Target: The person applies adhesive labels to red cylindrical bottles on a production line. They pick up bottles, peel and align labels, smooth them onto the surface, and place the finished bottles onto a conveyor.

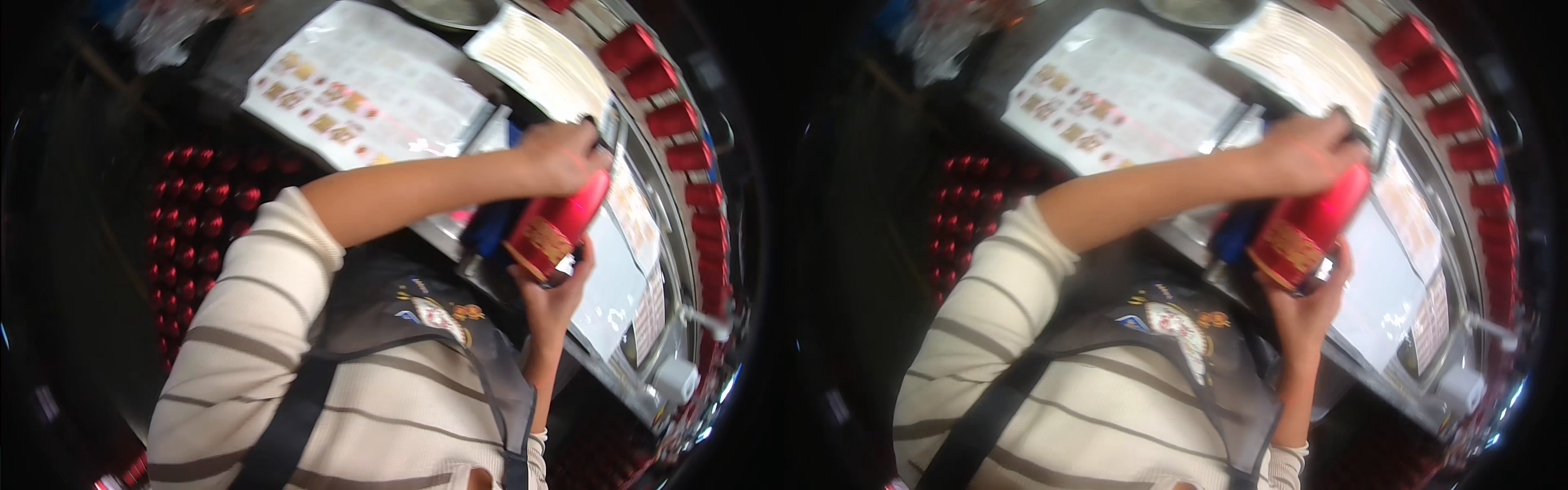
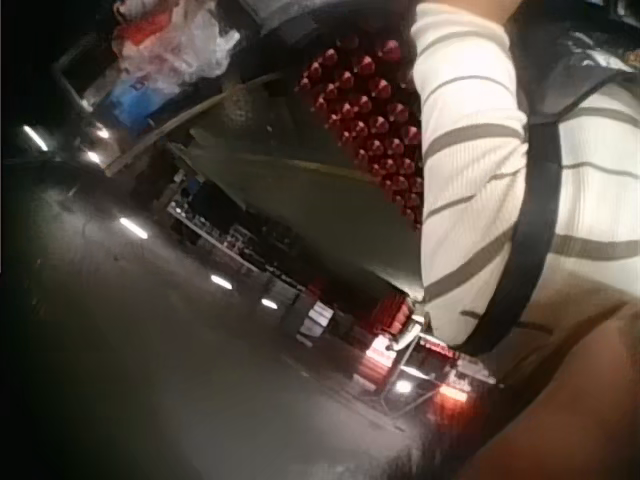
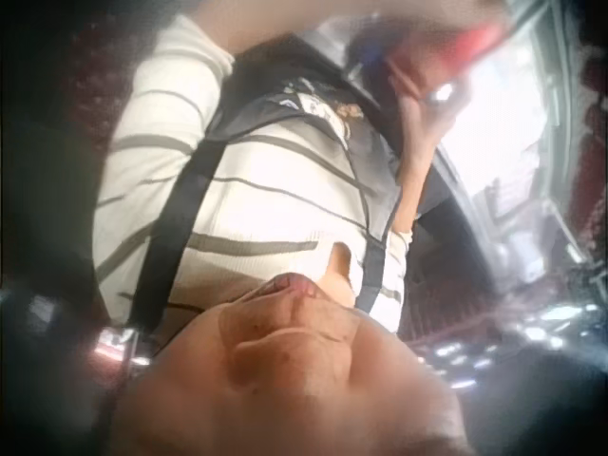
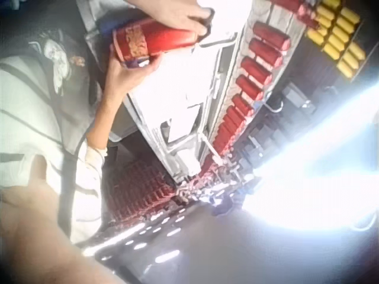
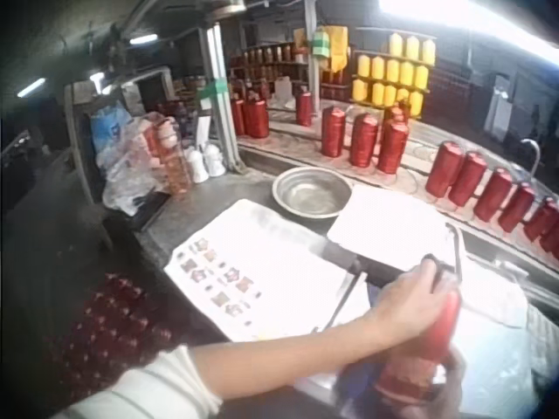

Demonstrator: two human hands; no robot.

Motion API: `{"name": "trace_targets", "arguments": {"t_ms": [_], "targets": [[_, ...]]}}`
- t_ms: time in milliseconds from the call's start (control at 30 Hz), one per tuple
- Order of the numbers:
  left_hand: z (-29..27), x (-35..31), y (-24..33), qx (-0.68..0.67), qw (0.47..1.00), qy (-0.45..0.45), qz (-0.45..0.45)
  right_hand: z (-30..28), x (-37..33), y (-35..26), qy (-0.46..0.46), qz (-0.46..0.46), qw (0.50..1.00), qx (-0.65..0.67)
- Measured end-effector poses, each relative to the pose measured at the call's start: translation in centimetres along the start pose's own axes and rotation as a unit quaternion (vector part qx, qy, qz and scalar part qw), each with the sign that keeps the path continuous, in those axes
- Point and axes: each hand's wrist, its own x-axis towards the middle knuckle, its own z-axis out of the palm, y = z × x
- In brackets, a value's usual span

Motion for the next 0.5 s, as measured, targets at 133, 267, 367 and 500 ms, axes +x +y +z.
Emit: {"name": "trace_targets", "arguments": {"t_ms": [133, 267, 367, 500], "targets": [[1.2, 0.8, -0.2, -0.052, 0.998, 0.003, -0.038, 0.8, 0.1, 1.3, 0.006, -0.025, 0.994, 0.102], [-0.3, -1.8, -0.6, -0.120, 0.992, 0.038, -0.029, -0.7, -2.5, -0.9, -0.038, -0.036, 0.994, 0.094], [-7.7, -6.1, -0.7, -0.165, 0.982, 0.087, 0.002, -1.5, -2.3, -2.9, -0.128, -0.089, 0.975, 0.158], [-20.6, -14.3, 0.2, -0.155, 0.985, 0.079, -0.017, 1.1, 1.8, -6.8, -0.281, -0.150, 0.943, 0.092]]}}
